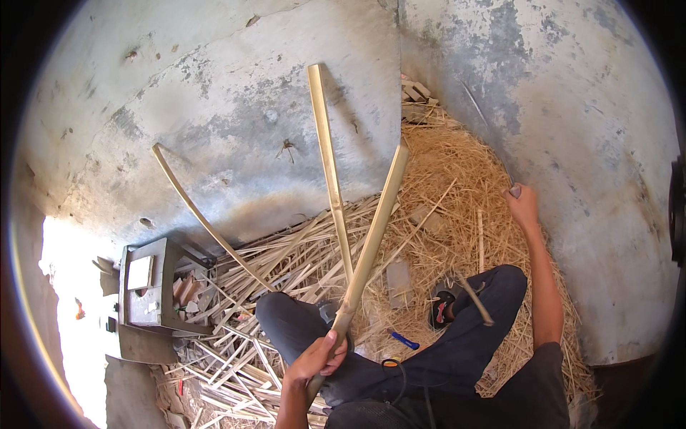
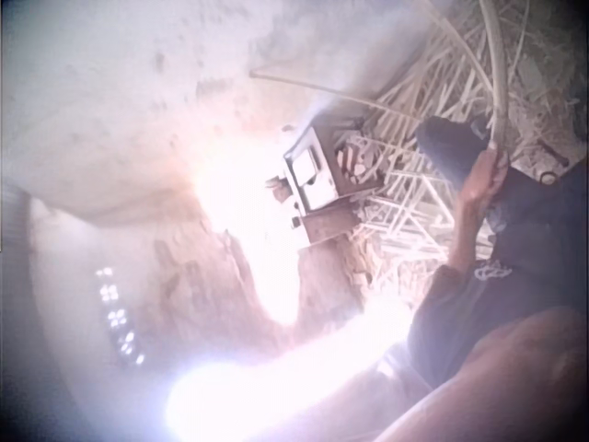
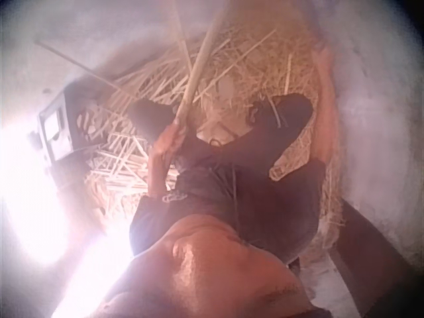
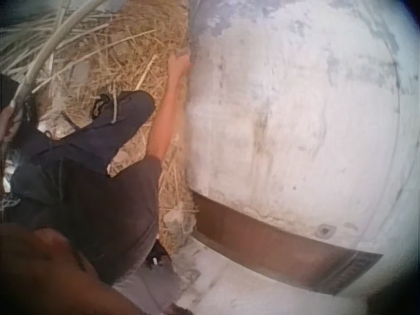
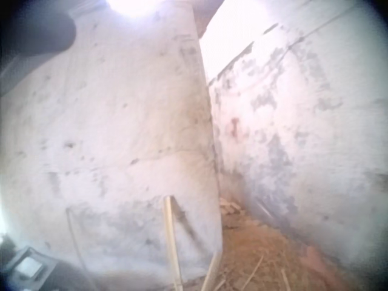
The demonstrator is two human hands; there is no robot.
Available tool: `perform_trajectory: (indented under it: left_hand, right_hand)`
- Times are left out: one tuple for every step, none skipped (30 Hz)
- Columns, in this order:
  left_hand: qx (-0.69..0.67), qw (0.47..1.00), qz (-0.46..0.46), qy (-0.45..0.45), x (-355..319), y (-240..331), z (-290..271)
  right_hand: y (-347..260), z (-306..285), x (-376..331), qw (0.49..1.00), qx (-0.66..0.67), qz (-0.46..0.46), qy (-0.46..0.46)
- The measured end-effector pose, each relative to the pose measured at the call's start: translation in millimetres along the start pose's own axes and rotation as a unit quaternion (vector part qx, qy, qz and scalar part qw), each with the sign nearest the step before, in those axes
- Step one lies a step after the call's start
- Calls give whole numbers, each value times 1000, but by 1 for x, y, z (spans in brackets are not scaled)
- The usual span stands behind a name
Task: The person sits on the floor and uses a machete to split a long bamboo pole into thinner strips. They then use a smaller knife to further refine and smooth the edges of the bamboo strips.
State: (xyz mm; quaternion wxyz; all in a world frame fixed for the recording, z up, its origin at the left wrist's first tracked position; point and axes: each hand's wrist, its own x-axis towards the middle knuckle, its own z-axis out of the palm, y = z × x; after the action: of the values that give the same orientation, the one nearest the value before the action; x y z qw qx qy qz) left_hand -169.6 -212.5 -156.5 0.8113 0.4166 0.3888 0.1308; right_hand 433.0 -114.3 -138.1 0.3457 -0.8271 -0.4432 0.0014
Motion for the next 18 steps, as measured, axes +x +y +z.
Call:
perform_trajectory:
  left_hand:
    - [-20, 1000, 2, -8, 4, 5, 1]
    - [-40, 999, 4, -13, 7, 9, 3]
    - [-50, 999, 7, -13, 9, 13, 6]
    - [-58, 998, 11, -16, 10, 19, 10]
    - [-67, 997, 13, -19, 12, 23, 14]
    - [-80, 996, 13, -32, 13, 26, 16]
    - [-92, 995, 12, -47, 16, 29, 18]
    - [-105, 992, 12, -63, 20, 32, 20]
    - [-102, 993, 11, -57, 22, 37, 24]
    - [-101, 994, 11, -51, 23, 43, 30]
    - [-99, 994, 13, -42, 23, 46, 34]
    - [-96, 994, 17, -39, 24, 47, 36]
    - [-90, 995, 19, -40, 27, 49, 38]
    - [-86, 995, 24, -38, 28, 50, 40]
    - [-70, 996, 35, -39, 29, 51, 43]
    - [-52, 997, 45, -40, 29, 53, 46]
    - [-36, 997, 56, -41, 30, 54, 48]
    - [-26, 997, 58, -44, 30, 56, 50]
  right_hand:
    - [-1, 2, -6, 1000, 9, 9, -11]
    - [-9, 5, -13, 999, 35, 8, -31]
    - [-17, 6, -21, 997, 61, 8, -50]
    - [-29, 2, -30, 994, 85, 8, -67]
    - [-45, -4, -40, 986, 142, 24, -89]
    - [-64, -10, -52, 973, 199, 41, -111]
    - [-77, -14, -64, 956, 255, 59, -130]
    - [-84, -15, -74, 941, 299, 59, -147]
    - [-90, -14, -83, 923, 342, 58, -164]
    - [-97, -15, -92, 903, 385, 56, -180]
    - [-112, -18, -103, 890, 403, 61, -205]
    - [-129, -26, -114, 876, 421, 65, -228]
    - [-141, -31, -124, 861, 438, 71, -247]
    - [-149, -31, -133, 855, 448, 59, -255]
    - [-155, -30, -141, 848, 457, 47, -264]
    - [-160, -29, -148, 841, 467, 36, -271]
    - [-165, -28, -155, 829, 484, 30, -277]
    - [-169, -26, -162, 817, 502, 25, -283]
